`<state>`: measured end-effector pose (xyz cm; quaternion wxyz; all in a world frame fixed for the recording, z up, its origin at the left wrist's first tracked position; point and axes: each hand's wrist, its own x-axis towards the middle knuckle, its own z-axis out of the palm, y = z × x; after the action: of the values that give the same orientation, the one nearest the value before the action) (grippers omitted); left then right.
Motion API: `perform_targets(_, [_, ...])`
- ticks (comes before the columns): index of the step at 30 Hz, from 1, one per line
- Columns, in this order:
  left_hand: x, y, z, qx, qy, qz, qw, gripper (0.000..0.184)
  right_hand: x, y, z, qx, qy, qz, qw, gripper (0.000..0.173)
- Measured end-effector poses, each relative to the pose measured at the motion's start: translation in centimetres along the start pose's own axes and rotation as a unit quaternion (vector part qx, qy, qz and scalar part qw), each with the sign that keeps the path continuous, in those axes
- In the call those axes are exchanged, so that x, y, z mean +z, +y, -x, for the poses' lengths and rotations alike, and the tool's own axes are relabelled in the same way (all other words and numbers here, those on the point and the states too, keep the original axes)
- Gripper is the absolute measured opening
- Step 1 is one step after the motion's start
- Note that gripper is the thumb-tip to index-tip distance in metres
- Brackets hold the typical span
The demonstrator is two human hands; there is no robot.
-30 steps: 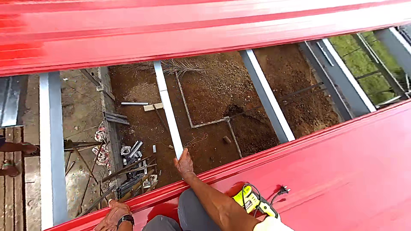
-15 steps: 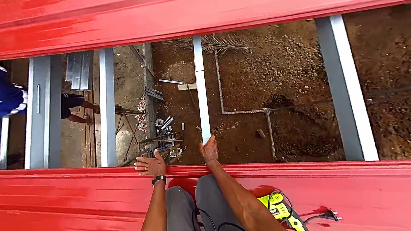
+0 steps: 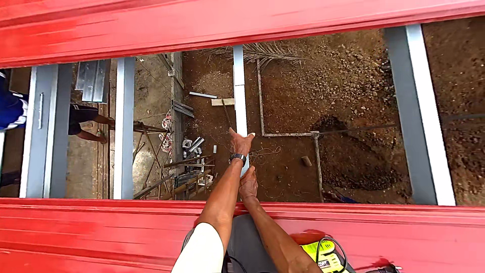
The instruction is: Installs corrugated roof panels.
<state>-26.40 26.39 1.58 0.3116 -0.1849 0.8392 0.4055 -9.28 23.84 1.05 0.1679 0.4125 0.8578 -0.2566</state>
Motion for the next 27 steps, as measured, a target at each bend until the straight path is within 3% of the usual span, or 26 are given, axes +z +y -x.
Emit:
perform_targets(2, [0.3, 0.2, -0.9, 0.005, 0.018, 0.004, 1.000, 0.119, 0.2, 0.2, -0.1, 0.006, -0.002, 0.000, 1.000, 0.087])
perform_targets(5, [0.5, 0.5, -1.3, -0.006, 0.023, -0.004, 1.000, 0.093, -0.1, 0.5, -0.1, -0.010, -0.025, -0.023, 0.999, 0.091])
perform_targets(7, [0.8, 0.9, -1.4, -0.007, 0.032, -0.012, 0.999, 0.081, -2.0, 0.9, -0.7, -0.022, -0.106, -0.070, 0.992, 0.091])
perform_targets(8, [0.9, 0.9, -1.4, -0.008, 0.036, -0.016, 0.999, 0.078, -3.3, 1.4, -1.5, -0.019, -0.154, -0.113, 0.981, 0.083])
perform_targets(10, [1.0, 1.1, -1.6, -0.014, 0.039, -0.023, 0.999, 0.076, -6.5, 2.2, -5.2, -0.001, -0.221, -0.207, 0.953, 0.057])
perform_targets(13, [1.1, 1.1, -1.7, -0.021, 0.039, -0.031, 0.999, 0.074, -11.7, 0.5, -13.9, 0.011, -0.172, -0.334, 0.927, 0.055])
perform_targets(17, [1.3, 1.0, -2.2, -0.032, 0.037, -0.034, 0.998, 0.074, -16.5, -6.1, -27.3, 0.008, -0.100, -0.539, 0.837, 0.055])
perform_targets(20, [1.5, 1.1, -2.3, -0.035, 0.041, -0.039, 0.998, 0.074, -20.5, -11.8, -34.2, 0.013, -0.073, -0.643, 0.762, 0.058])
perform_targets(23, [1.5, 1.1, -2.4, -0.038, 0.047, -0.038, 0.997, 0.072, -23.8, -15.9, -38.7, 0.005, -0.055, -0.696, 0.716, 0.064])
perform_targets(27, [1.8, 1.1, -2.4, -0.040, 0.049, -0.040, 0.997, 0.073, -26.2, -18.1, -40.8, -0.054, -0.069, -0.764, 0.639, 0.058])
